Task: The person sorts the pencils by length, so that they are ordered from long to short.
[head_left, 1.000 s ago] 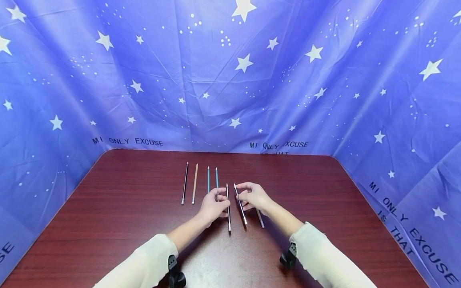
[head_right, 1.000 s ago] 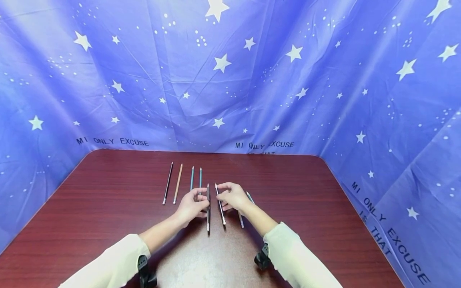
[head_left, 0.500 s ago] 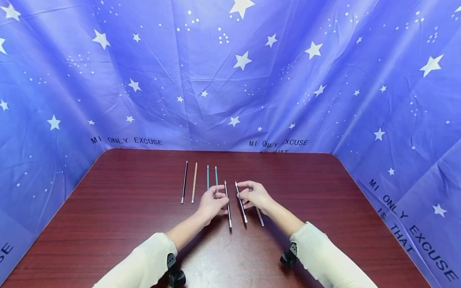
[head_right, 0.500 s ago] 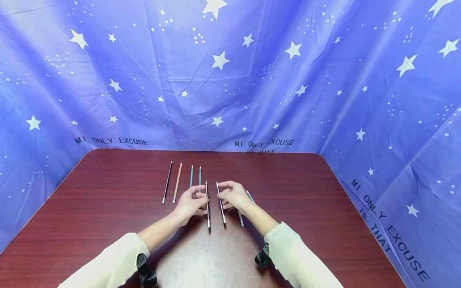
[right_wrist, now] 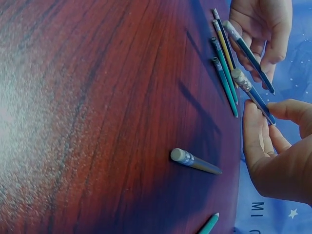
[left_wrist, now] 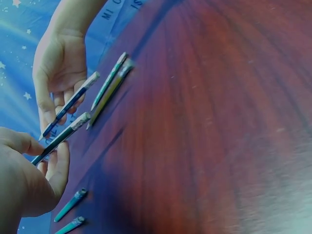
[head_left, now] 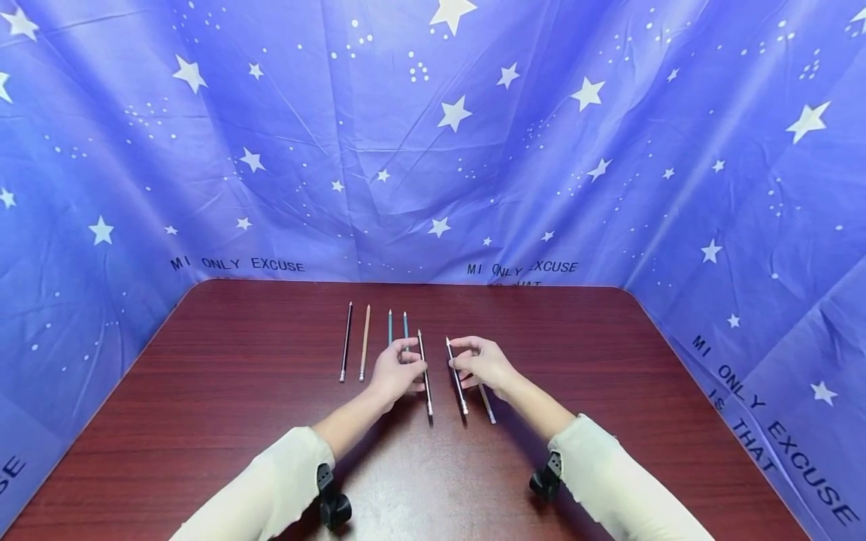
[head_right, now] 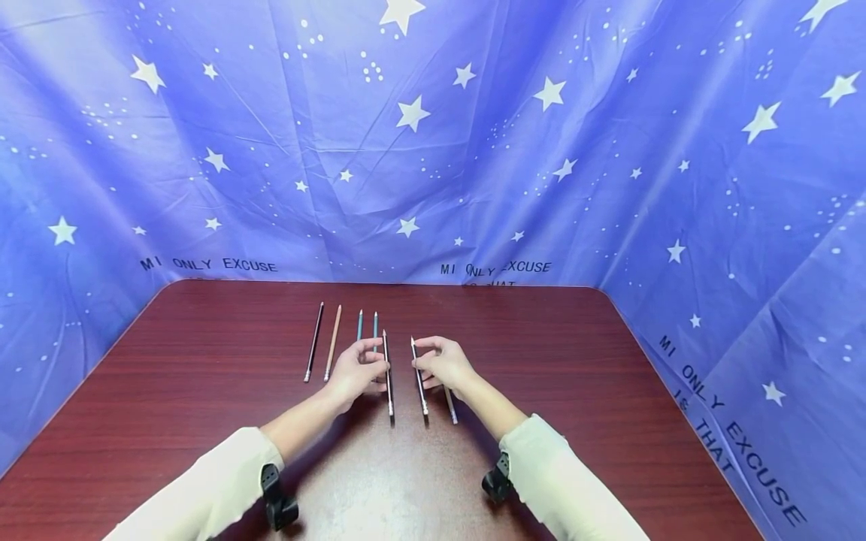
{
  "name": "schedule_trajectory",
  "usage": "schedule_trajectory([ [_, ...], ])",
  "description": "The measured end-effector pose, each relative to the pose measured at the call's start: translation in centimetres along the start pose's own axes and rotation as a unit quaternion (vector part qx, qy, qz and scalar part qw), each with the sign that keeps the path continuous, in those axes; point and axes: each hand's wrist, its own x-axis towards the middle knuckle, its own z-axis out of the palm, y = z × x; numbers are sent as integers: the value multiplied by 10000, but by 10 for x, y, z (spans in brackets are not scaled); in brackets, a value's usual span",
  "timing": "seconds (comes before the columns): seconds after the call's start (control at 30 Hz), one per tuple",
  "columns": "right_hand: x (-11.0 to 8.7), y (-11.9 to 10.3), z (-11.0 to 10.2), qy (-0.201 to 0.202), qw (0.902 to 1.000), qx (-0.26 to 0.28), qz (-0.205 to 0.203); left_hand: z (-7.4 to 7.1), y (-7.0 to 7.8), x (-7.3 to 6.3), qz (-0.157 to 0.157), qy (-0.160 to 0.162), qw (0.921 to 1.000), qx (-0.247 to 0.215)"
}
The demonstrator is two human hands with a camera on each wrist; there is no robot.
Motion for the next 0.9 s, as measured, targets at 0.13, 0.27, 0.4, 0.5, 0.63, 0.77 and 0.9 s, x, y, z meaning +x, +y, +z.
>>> schedule_trajectory([
  [0.13,0,-1,-1,31,10000,28,24,-1,6,8,29,103,9999,66],
  [0.27,-1,-1,-3,73,9999,42,65,0,10,17,73,196,9997,144],
  [0.4,0,-1,-5,78,9999,59,69,1,13,26,119,253,9993,235],
  [0.5,1,-1,-6,76,9999,67,66,3,14,33,154,268,9990,334],
  [0.63,1,-1,-7,84,9999,88,53,5,14,42,186,314,9983,448],
  [0.77,1,-2,-7,57,9999,139,43,7,13,50,160,405,9975,548],
  [0.9,1,-2,-7,36,9999,146,40,8,12,57,121,429,9960,769],
])
